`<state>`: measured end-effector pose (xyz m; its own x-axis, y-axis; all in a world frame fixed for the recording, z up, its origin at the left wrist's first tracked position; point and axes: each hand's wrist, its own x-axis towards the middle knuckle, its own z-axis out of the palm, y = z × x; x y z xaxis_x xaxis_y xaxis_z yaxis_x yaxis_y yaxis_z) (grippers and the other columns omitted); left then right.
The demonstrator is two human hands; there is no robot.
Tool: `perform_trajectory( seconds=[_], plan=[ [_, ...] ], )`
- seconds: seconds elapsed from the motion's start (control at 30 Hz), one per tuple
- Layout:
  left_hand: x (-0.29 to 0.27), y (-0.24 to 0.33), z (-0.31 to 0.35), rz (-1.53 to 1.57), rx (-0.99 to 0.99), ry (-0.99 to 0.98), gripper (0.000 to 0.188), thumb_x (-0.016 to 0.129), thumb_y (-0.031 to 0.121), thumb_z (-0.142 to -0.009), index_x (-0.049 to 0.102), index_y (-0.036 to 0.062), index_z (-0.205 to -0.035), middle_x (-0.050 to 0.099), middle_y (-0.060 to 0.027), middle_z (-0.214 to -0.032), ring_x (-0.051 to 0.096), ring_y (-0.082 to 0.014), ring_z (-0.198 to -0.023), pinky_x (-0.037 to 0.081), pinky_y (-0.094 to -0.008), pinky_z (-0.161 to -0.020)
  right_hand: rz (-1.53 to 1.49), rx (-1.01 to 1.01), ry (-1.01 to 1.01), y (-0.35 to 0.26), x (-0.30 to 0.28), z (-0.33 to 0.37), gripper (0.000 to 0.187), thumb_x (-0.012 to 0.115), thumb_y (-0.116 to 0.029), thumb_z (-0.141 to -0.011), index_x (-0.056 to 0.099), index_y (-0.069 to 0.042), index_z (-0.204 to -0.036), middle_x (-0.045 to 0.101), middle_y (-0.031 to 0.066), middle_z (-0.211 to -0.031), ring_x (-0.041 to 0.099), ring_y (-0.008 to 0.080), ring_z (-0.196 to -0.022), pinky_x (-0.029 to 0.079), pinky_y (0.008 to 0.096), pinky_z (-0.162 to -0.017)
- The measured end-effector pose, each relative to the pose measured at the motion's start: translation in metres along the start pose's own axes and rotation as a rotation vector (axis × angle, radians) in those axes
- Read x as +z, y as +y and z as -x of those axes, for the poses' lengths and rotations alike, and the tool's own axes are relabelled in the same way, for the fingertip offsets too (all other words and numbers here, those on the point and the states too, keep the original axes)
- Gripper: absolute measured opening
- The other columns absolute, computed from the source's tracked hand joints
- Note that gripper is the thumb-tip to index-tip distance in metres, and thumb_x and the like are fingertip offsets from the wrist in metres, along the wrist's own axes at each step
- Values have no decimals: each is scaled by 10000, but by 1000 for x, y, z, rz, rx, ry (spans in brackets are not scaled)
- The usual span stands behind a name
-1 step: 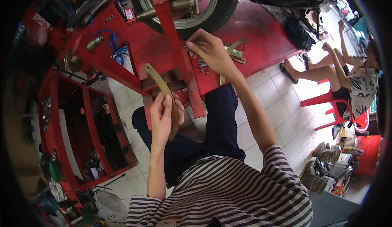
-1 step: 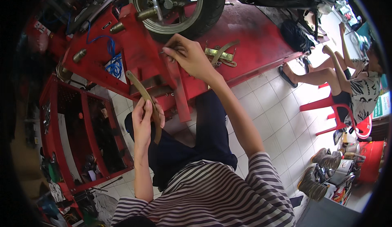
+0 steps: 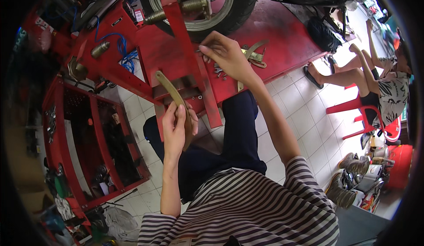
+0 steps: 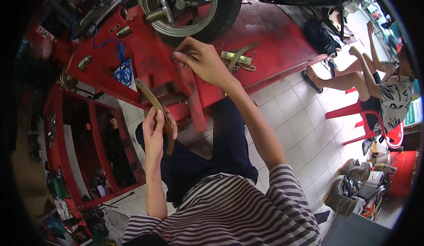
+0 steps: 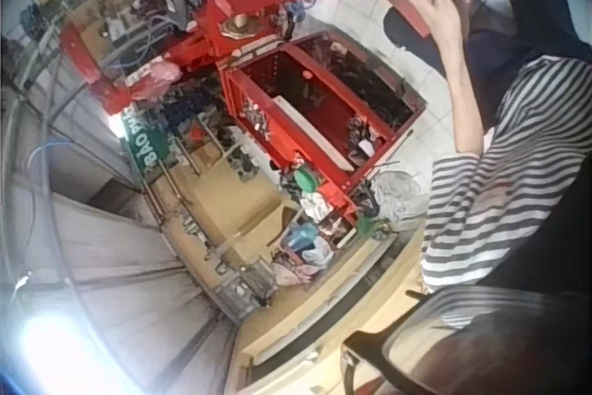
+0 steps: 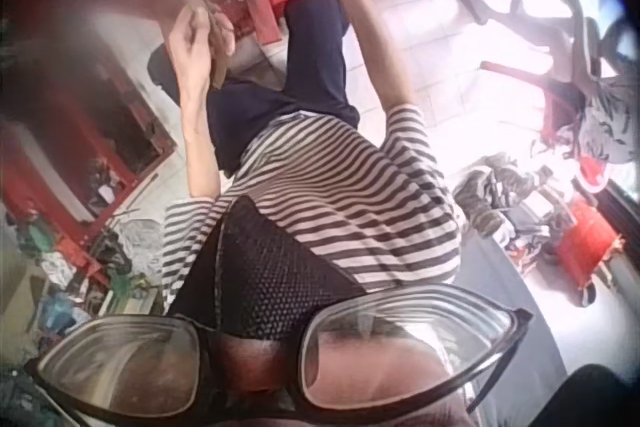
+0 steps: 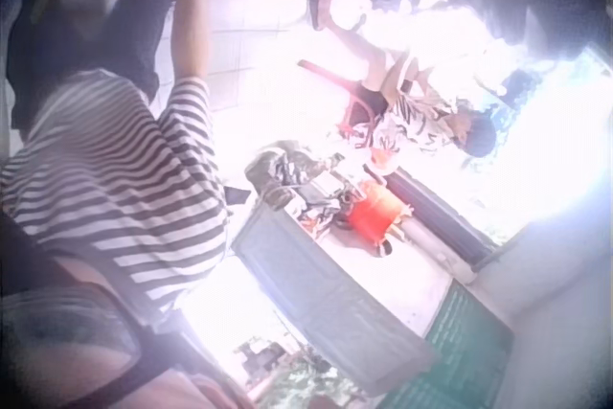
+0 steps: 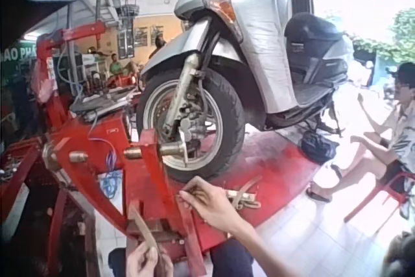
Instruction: The person assembles a red metal motorcycle stand by inserting a large bolt through the frame, threading a nut onto it by hand, and picking up metal spacers.
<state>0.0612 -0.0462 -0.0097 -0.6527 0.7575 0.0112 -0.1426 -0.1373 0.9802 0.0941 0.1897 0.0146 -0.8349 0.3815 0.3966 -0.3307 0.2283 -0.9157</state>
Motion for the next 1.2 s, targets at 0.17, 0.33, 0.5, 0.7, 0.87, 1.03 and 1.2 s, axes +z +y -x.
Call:
perform_trajectory(
  seconds=[0.17,0.33,0.5,0.7,0.87,1.03,1.2],
  plan=[
    [-2,-1,10,-46,-14,23,226,401,205,-1081,513,18,-1025,574,-57,-731,515,-114,-530,425,-243,-485,-133,3,15,3,6,-2,208,640,-165,-974,585,36,-975,655,63,-815,623,103,-755,522,271,-726],
    [1,4,13,-47,-77,21,232,400,227,-1082,501,28,-1018,525,-45,-701,524,-136,-535,437,-261,-512,-143,71,-29,12,-2,0,176,641,-128,-970,584,33,-1010,648,53,-858,631,100,-801,522,262,-747],
    [1,2,13,-57,-82,21,232,396,228,-1082,498,31,-1016,522,-45,-698,521,-139,-530,436,-266,-505,-26,17,18,5,0,3,161,655,-102,-955,590,36,-1008,656,59,-862,643,100,-821,526,265,-750],
    [0,-2,14,-27,-86,32,242,404,237,-1082,506,25,-1025,535,-52,-718,513,-128,-547,438,-255,-497,114,-213,121,1,3,2,182,680,-134,-924,626,39,-941,708,93,-808,674,129,-729,517,297,-705],
    [2,-2,12,-14,-95,10,251,400,239,-1082,505,19,-1021,540,-53,-708,514,-132,-523,437,-254,-493,126,-7,41,-7,-1,-1,192,668,-155,-939,631,34,-928,698,88,-805,658,106,-722,517,279,-681],
    [0,-2,12,-9,-89,-8,261,399,234,-1082,504,5,-1017,546,-63,-699,515,-130,-508,429,-249,-483,57,113,45,-10,8,-2,240,637,-196,-973,613,37,-922,677,89,-736,643,117,-671,510,279,-648],
    [-4,-6,18,51,-66,-23,252,393,207,-1083,515,-3,-1015,553,-55,-700,522,-111,-511,419,-236,-472,6,60,74,3,9,-3,123,642,-34,-945,575,70,-944,664,74,-850,624,96,-773,521,270,-714]
  ],
)
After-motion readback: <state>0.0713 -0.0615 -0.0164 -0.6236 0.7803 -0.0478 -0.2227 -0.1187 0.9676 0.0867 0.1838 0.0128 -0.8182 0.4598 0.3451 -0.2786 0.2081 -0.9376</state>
